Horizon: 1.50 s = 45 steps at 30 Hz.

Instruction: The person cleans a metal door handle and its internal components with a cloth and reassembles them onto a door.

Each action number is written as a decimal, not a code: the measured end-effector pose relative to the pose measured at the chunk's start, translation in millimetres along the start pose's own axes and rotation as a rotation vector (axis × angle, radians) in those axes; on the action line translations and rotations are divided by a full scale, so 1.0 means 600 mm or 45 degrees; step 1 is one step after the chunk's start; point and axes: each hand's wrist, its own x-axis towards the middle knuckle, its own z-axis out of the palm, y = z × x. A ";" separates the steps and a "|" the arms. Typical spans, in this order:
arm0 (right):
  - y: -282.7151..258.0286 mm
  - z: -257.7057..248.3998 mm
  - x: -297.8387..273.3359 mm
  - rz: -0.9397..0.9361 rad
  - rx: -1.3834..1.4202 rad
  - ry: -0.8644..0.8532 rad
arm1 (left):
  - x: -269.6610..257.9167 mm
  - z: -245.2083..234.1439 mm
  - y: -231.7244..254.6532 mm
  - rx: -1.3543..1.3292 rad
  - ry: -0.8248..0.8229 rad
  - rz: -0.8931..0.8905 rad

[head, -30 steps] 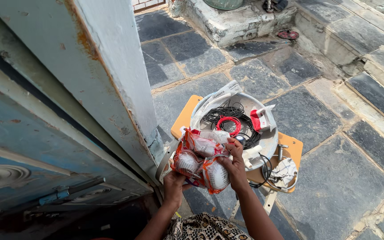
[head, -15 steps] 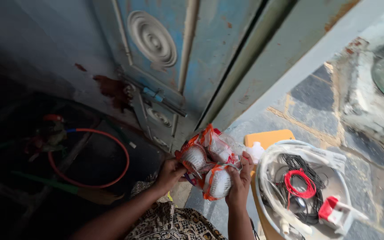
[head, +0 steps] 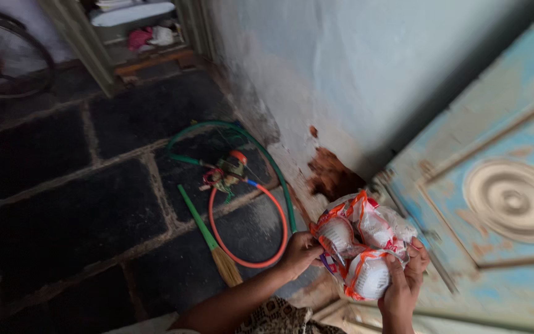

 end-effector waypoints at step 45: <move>0.331 1.248 0.192 0.595 0.356 -0.549 | 0.169 -1.095 0.437 -0.115 0.712 -0.009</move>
